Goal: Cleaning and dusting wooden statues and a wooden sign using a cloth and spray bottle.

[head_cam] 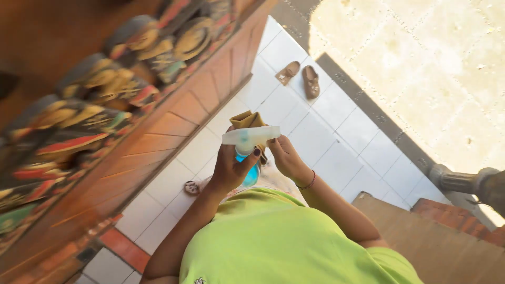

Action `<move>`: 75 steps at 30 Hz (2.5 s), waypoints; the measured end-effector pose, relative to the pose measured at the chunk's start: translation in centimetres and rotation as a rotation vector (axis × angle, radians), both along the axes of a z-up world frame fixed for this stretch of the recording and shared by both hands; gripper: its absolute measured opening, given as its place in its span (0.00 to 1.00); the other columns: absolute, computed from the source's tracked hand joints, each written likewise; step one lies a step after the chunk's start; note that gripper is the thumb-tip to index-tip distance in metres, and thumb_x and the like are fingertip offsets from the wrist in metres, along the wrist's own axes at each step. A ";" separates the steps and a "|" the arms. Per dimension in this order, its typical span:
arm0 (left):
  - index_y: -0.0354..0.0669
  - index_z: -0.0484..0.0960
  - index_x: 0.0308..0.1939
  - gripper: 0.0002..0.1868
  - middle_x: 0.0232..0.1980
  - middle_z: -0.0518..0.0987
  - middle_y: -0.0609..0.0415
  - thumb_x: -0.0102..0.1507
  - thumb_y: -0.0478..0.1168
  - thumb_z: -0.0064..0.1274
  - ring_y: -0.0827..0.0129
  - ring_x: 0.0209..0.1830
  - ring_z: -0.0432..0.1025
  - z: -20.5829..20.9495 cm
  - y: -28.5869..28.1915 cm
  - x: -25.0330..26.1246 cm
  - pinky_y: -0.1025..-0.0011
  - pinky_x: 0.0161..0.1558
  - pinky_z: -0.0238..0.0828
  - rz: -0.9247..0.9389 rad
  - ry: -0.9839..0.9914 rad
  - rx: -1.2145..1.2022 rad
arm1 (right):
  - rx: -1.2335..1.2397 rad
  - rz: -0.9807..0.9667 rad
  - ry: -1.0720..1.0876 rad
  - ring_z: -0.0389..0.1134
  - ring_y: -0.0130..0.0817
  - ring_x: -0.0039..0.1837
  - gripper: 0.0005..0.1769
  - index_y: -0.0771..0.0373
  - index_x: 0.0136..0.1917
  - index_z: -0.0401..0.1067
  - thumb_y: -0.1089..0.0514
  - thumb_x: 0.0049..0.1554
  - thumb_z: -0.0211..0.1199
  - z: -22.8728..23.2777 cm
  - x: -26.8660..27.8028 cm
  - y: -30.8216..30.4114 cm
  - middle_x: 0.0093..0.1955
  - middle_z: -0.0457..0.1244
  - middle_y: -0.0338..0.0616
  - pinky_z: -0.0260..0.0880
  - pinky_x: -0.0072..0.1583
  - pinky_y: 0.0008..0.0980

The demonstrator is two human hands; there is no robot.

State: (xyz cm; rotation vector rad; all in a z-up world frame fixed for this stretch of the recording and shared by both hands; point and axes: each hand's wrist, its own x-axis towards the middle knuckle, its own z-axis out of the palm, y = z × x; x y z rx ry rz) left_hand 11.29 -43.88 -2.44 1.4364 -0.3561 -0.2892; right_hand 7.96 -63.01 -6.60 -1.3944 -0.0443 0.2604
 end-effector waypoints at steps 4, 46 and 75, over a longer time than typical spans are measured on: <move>0.34 0.73 0.59 0.22 0.55 0.75 0.49 0.67 0.45 0.57 0.64 0.53 0.75 -0.9 -9.4 1.5 0.67 0.55 0.75 -0.086 -0.040 -0.003 | -0.019 -0.075 -0.048 0.62 0.25 0.49 0.34 0.69 0.56 0.69 0.35 0.72 0.40 0.0 -0.5 -9.2 0.48 0.63 0.39 0.66 0.52 0.28; 0.39 0.70 0.67 0.29 0.72 0.68 0.45 0.65 0.48 0.57 0.53 0.72 0.65 -2.4 -53.2 41.2 0.60 0.69 0.63 -0.020 -0.101 0.143 | 0.234 -0.487 0.231 0.70 0.31 0.52 0.19 0.68 0.65 0.65 0.53 0.71 0.42 1.8 40.9 -53.3 0.55 0.66 0.47 0.71 0.47 0.29; 0.35 0.72 0.58 0.22 0.68 0.73 0.41 0.66 0.43 0.59 0.52 0.61 0.73 -9.8 -42.7 68.0 0.60 0.61 0.69 0.849 -0.199 0.346 | 0.243 0.305 0.347 0.70 0.34 0.57 0.22 0.69 0.69 0.64 0.67 0.64 0.42 -6.1 83.9 -41.2 0.59 0.66 0.49 0.72 0.60 0.36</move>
